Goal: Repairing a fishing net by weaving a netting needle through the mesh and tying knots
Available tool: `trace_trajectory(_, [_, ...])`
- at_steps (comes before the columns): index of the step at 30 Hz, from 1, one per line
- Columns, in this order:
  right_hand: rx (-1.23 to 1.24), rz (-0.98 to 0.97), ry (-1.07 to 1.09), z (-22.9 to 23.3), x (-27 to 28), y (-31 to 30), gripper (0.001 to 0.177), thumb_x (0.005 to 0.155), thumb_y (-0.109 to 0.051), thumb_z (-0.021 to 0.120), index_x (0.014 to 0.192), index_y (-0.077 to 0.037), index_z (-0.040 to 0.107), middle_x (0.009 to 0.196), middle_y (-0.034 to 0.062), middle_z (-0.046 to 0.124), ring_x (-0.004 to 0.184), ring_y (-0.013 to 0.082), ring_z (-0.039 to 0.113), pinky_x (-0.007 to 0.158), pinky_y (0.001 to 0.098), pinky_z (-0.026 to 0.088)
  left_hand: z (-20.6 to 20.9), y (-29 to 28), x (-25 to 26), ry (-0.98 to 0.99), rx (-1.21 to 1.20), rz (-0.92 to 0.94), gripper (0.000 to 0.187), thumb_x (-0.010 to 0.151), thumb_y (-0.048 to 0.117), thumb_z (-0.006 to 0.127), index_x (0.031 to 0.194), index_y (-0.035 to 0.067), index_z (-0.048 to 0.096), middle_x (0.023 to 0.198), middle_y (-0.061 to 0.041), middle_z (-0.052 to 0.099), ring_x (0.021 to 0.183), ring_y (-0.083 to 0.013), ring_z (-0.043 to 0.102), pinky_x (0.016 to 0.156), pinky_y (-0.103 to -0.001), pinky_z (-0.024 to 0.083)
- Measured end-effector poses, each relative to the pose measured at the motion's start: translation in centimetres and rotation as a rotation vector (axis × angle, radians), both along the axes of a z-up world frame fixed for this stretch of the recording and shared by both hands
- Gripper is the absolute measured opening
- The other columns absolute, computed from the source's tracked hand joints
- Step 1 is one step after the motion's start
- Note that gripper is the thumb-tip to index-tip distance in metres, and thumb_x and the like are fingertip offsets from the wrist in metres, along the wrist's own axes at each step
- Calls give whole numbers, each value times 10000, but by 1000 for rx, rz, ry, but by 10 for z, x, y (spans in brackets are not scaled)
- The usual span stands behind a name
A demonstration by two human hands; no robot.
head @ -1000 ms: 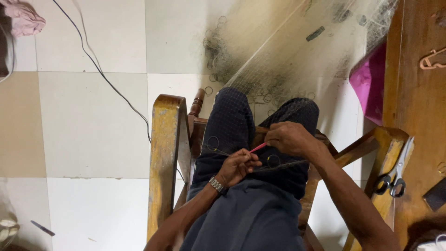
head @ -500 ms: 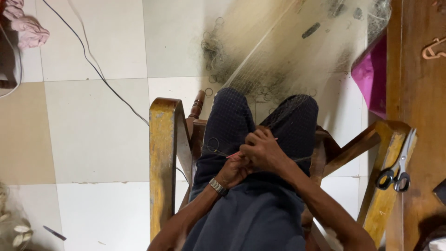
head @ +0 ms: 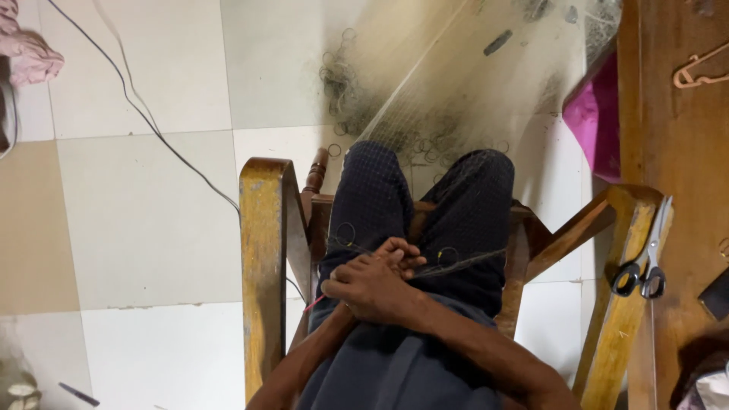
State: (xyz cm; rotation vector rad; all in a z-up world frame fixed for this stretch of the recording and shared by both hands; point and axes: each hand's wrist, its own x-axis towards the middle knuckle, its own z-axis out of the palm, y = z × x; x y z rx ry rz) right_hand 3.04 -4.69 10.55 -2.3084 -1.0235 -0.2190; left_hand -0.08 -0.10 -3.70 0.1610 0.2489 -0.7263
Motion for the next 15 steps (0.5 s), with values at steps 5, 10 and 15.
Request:
trace_trajectory(5, [91, 120, 97, 18, -10, 19, 211, 931, -176, 306, 889, -223, 508, 770, -24, 442, 618, 137, 476, 582, 289, 400, -12, -8, -4, 71, 91, 48, 226, 922, 46, 478, 1138, 91, 430, 1259, -173, 517, 995, -342, 618, 600, -288, 547])
trace_trajectory(10, [91, 351, 293, 49, 0, 24, 159, 795, -50, 541, 939, -117, 532, 803, 67, 521, 551, 243, 476, 549, 372, 393, 30, -11, 3, 61, 286, 106, 201, 871, 110, 596, 1061, 87, 535, 1029, -102, 626, 885, -255, 654, 503, -226, 466])
trace_trajectory(15, [65, 363, 311, 53, 4, 27, 184, 738, -65, 560, 908, -112, 511, 804, 76, 522, 555, 255, 493, 557, 380, 405, 33, -14, 6, 52, 335, 102, 201, 855, 101, 607, 1044, 56, 554, 876, -118, 652, 820, -253, 660, 461, -196, 438])
